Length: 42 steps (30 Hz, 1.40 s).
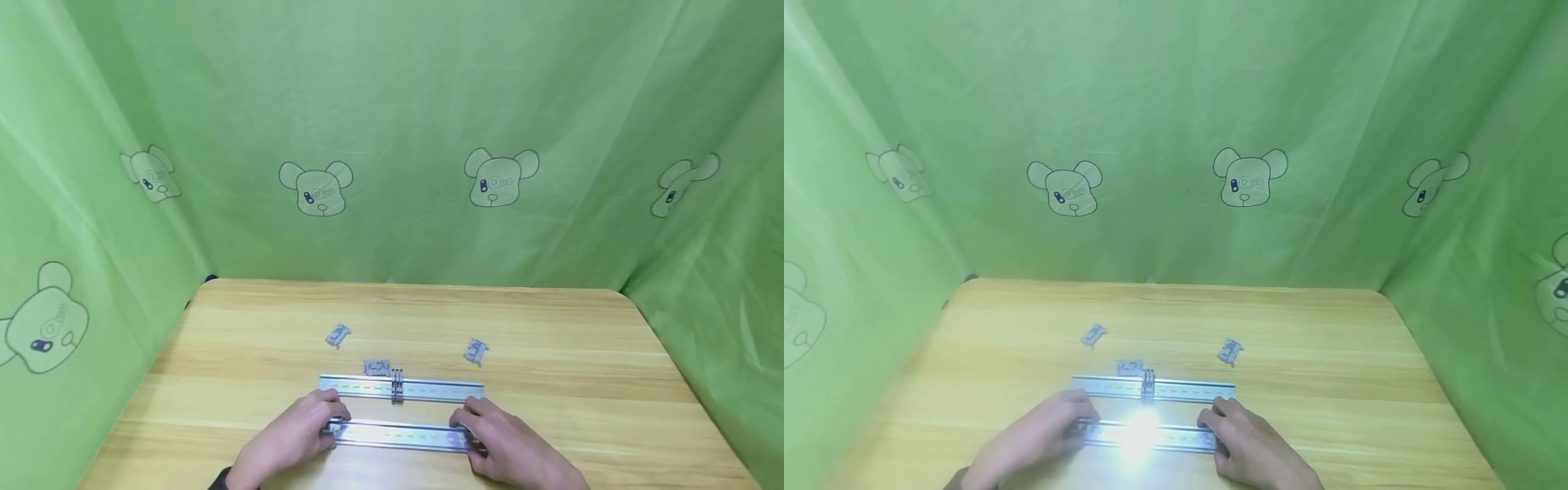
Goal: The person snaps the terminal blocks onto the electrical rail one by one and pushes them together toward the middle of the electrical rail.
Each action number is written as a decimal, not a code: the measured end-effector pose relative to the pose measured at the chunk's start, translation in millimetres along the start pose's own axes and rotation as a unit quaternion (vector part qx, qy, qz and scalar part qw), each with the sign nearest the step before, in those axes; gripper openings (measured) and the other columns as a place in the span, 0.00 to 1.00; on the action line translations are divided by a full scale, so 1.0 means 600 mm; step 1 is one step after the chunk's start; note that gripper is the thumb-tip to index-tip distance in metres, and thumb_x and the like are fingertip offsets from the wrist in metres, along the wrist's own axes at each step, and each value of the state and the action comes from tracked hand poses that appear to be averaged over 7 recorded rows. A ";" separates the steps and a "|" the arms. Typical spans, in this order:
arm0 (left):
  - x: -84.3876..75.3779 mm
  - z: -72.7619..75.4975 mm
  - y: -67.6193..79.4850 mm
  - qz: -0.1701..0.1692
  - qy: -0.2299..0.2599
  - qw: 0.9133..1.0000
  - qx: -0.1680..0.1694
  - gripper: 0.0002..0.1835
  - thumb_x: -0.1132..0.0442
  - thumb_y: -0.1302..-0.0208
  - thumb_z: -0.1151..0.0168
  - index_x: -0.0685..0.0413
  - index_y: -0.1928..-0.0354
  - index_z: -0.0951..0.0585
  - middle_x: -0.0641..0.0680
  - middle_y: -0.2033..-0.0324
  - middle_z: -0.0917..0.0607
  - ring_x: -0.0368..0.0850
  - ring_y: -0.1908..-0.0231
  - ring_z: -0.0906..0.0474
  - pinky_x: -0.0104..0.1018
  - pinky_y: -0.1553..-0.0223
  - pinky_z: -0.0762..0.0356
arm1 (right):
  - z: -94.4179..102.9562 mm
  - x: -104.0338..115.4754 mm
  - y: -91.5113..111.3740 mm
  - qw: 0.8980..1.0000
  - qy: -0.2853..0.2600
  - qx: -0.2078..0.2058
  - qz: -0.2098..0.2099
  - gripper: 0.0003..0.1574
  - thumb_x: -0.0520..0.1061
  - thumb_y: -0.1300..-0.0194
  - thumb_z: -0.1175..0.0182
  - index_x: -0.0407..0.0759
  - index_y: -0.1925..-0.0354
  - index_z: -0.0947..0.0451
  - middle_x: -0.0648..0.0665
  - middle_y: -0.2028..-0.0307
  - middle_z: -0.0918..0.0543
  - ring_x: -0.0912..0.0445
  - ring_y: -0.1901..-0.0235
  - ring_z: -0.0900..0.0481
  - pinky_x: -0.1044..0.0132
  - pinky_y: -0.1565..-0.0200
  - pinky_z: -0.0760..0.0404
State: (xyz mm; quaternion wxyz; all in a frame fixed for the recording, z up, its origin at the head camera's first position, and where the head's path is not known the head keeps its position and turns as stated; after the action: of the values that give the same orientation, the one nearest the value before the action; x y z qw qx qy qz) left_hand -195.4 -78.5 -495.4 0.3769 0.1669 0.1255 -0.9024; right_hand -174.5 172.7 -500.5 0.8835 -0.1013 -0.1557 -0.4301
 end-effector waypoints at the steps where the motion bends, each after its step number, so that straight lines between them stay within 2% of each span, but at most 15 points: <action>1: 0.002 0.000 0.001 0.005 -0.001 1.000 0.001 0.15 0.69 0.48 0.23 0.51 0.58 0.13 0.43 0.61 0.18 0.35 0.59 0.24 0.32 0.57 0.20 | 0.001 0.000 0.000 1.000 -0.002 0.001 0.000 0.20 0.40 0.43 0.28 0.51 0.52 0.19 0.56 0.59 0.26 0.64 0.64 0.32 0.70 0.65 0.25; 8: 0.010 -0.001 0.008 0.018 0.006 1.000 0.006 0.15 0.70 0.47 0.23 0.50 0.57 0.14 0.42 0.60 0.19 0.34 0.59 0.24 0.32 0.55 0.20 | 0.004 -0.008 -0.003 1.000 -0.017 0.012 -0.017 0.18 0.44 0.41 0.27 0.52 0.52 0.19 0.58 0.58 0.25 0.65 0.63 0.29 0.68 0.62 0.21; 13: 0.014 -0.001 0.009 0.015 0.009 1.000 0.002 0.15 0.70 0.47 0.23 0.51 0.57 0.14 0.42 0.60 0.19 0.35 0.59 0.24 0.32 0.56 0.20 | 0.048 0.006 -0.028 0.998 -0.030 -0.052 -0.008 0.19 0.42 0.39 0.27 0.45 0.50 0.18 0.52 0.55 0.19 0.58 0.60 0.20 0.65 0.58 0.16; 15: 0.014 -0.001 0.010 0.013 0.008 1.000 -0.002 0.15 0.70 0.47 0.23 0.51 0.58 0.14 0.43 0.60 0.19 0.35 0.59 0.24 0.32 0.56 0.19 | 0.072 0.015 -0.048 0.996 -0.022 -0.084 -0.008 0.19 0.42 0.38 0.28 0.42 0.49 0.19 0.48 0.55 0.17 0.54 0.58 0.17 0.64 0.58 0.15; 18: 0.015 -0.002 0.010 0.010 0.008 1.000 -0.006 0.15 0.70 0.48 0.23 0.51 0.58 0.15 0.43 0.61 0.19 0.35 0.60 0.24 0.33 0.56 0.19 | 0.094 0.026 -0.091 0.994 -0.012 -0.100 -0.030 0.19 0.42 0.37 0.28 0.40 0.49 0.19 0.46 0.58 0.17 0.52 0.59 0.17 0.64 0.60 0.15; 21: 0.014 -0.003 0.009 0.005 0.007 1.000 -0.008 0.16 0.70 0.48 0.23 0.51 0.58 0.15 0.43 0.61 0.19 0.35 0.60 0.24 0.33 0.56 0.19 | 0.098 0.037 -0.139 0.994 -0.017 -0.084 -0.066 0.17 0.44 0.36 0.29 0.40 0.51 0.19 0.45 0.59 0.17 0.52 0.60 0.18 0.62 0.61 0.16; 25: 0.011 -0.002 0.008 -0.001 0.005 1.000 -0.012 0.16 0.69 0.49 0.22 0.49 0.59 0.16 0.42 0.62 0.20 0.35 0.61 0.25 0.33 0.58 0.20 | 0.084 0.054 -0.201 0.993 -0.023 -0.040 -0.105 0.21 0.49 0.34 0.30 0.36 0.51 0.20 0.41 0.59 0.16 0.50 0.62 0.18 0.57 0.58 0.16; 28: 0.009 0.000 0.007 -0.006 0.003 1.000 -0.014 0.16 0.69 0.50 0.22 0.49 0.59 0.16 0.41 0.63 0.21 0.35 0.62 0.26 0.33 0.59 0.21 | 0.071 0.065 -0.243 0.992 0.001 -0.002 -0.128 0.23 0.52 0.33 0.31 0.33 0.53 0.21 0.42 0.67 0.17 0.51 0.69 0.21 0.58 0.64 0.18; 30: 0.008 0.001 0.005 -0.009 0.000 1.000 -0.014 0.16 0.69 0.50 0.21 0.49 0.59 0.16 0.41 0.63 0.21 0.35 0.62 0.26 0.33 0.59 0.21 | 0.062 0.067 -0.265 0.989 0.024 0.022 -0.145 0.22 0.54 0.33 0.31 0.36 0.59 0.21 0.46 0.74 0.22 0.54 0.75 0.25 0.62 0.69 0.22; 32: 0.006 0.002 0.003 -0.012 -0.001 1.000 -0.013 0.16 0.69 0.50 0.21 0.50 0.59 0.16 0.42 0.63 0.21 0.35 0.62 0.27 0.33 0.59 0.21 | 0.051 0.067 -0.283 0.984 0.044 0.048 -0.163 0.22 0.57 0.33 0.31 0.39 0.67 0.22 0.48 0.78 0.27 0.55 0.78 0.29 0.64 0.73 0.28; 36: 0.004 0.004 0.004 -0.019 -0.006 1.000 -0.018 0.16 0.69 0.51 0.21 0.52 0.60 0.16 0.43 0.63 0.20 0.35 0.63 0.26 0.32 0.59 0.21 | 0.027 0.067 -0.307 0.975 0.068 0.087 -0.191 0.26 0.58 0.32 0.33 0.46 0.78 0.29 0.50 0.80 0.31 0.56 0.78 0.32 0.66 0.74 0.32; 42: 0.005 0.004 0.006 -0.023 -0.005 0.999 -0.024 0.16 0.71 0.51 0.22 0.53 0.60 0.16 0.45 0.63 0.19 0.37 0.63 0.25 0.32 0.59 0.20 | 0.003 0.069 -0.328 0.966 0.091 0.098 -0.221 0.32 0.56 0.35 0.31 0.48 0.85 0.37 0.50 0.81 0.32 0.57 0.80 0.34 0.67 0.77 0.34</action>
State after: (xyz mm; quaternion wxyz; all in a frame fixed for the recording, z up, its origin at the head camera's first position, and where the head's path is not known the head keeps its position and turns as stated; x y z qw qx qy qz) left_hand -195.3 -84.1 -494.6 0.3605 0.1501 0.1490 -0.9085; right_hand -306.6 22.8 -474.9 0.7824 0.0623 -0.1349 -0.6048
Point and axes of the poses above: each hand's wrist, its own y-axis away from the middle knuckle, its own z-axis out of the back of the hand, x = y × z, the point moved 9 cm from there along -y, towards the middle knuckle
